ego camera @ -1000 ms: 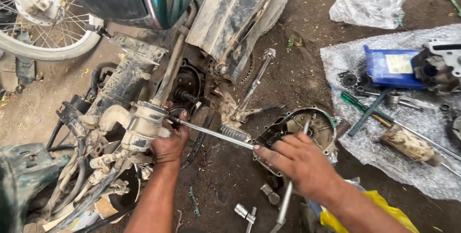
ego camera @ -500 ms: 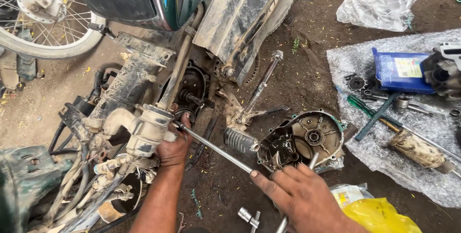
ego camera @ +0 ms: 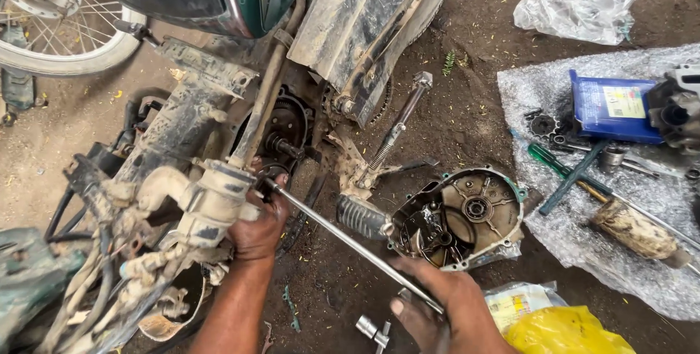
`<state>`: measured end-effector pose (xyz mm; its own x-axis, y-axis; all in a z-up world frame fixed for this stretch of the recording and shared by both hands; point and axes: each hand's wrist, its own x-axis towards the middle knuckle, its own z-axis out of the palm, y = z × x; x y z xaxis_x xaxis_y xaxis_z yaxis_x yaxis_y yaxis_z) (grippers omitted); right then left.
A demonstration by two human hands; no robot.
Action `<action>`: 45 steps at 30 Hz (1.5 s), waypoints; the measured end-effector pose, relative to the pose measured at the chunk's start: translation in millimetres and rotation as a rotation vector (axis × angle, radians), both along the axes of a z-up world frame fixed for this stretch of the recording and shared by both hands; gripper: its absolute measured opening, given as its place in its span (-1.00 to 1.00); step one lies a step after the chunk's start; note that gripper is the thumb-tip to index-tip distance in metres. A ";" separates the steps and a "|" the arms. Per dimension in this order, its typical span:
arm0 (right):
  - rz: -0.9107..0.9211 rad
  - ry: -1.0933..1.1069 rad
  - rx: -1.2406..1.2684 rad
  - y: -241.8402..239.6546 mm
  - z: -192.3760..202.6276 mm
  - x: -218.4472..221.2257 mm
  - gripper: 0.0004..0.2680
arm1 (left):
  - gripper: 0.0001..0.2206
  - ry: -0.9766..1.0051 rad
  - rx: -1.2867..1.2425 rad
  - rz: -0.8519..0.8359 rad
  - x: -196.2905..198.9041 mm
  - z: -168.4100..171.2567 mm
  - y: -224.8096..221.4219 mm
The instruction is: The person uses a long socket wrench to loosen fasteners on the engine of a TVS motorcycle, then removes the engine cover and works on the exposed clutch assembly. They drain dark oil into a bucket on the ground and handle the cover and internal parts while kneeling beside the bike.
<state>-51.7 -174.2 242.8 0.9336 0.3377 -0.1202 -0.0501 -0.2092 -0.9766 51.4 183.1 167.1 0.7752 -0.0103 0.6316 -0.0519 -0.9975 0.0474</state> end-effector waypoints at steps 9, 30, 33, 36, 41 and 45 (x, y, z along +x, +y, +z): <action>0.050 0.092 -0.097 -5.0 -35.2 3.6 -0.65 | -0.43 -0.028 0.291 0.130 1.1 -1.7 -1.6; -0.271 0.864 0.314 -0.6 -35.0 -13.4 -0.68 | -0.49 -0.019 0.137 0.104 -0.7 30.2 -31.8; -0.082 0.148 0.077 -16.2 -13.1 -14.3 -0.75 | -0.50 0.063 0.020 0.177 -1.6 32.7 -36.2; -0.068 -0.258 0.047 -20.6 7.5 -13.7 -0.74 | -0.41 -0.019 0.299 0.296 -6.2 27.3 -33.8; 0.151 -0.507 -0.254 -7.5 -16.0 -15.5 -0.68 | -0.44 -0.054 0.267 0.222 0.2 6.4 -11.0; 0.058 -0.687 -0.288 -5.5 -27.0 -18.2 -0.66 | -0.33 -0.049 0.150 0.108 4.3 -7.1 3.6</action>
<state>-69.8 -179.6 215.8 0.8120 0.4319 0.3925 0.5704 -0.4452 -0.6903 55.7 186.7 160.0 0.7454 -0.0255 0.6661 0.0577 -0.9930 -0.1026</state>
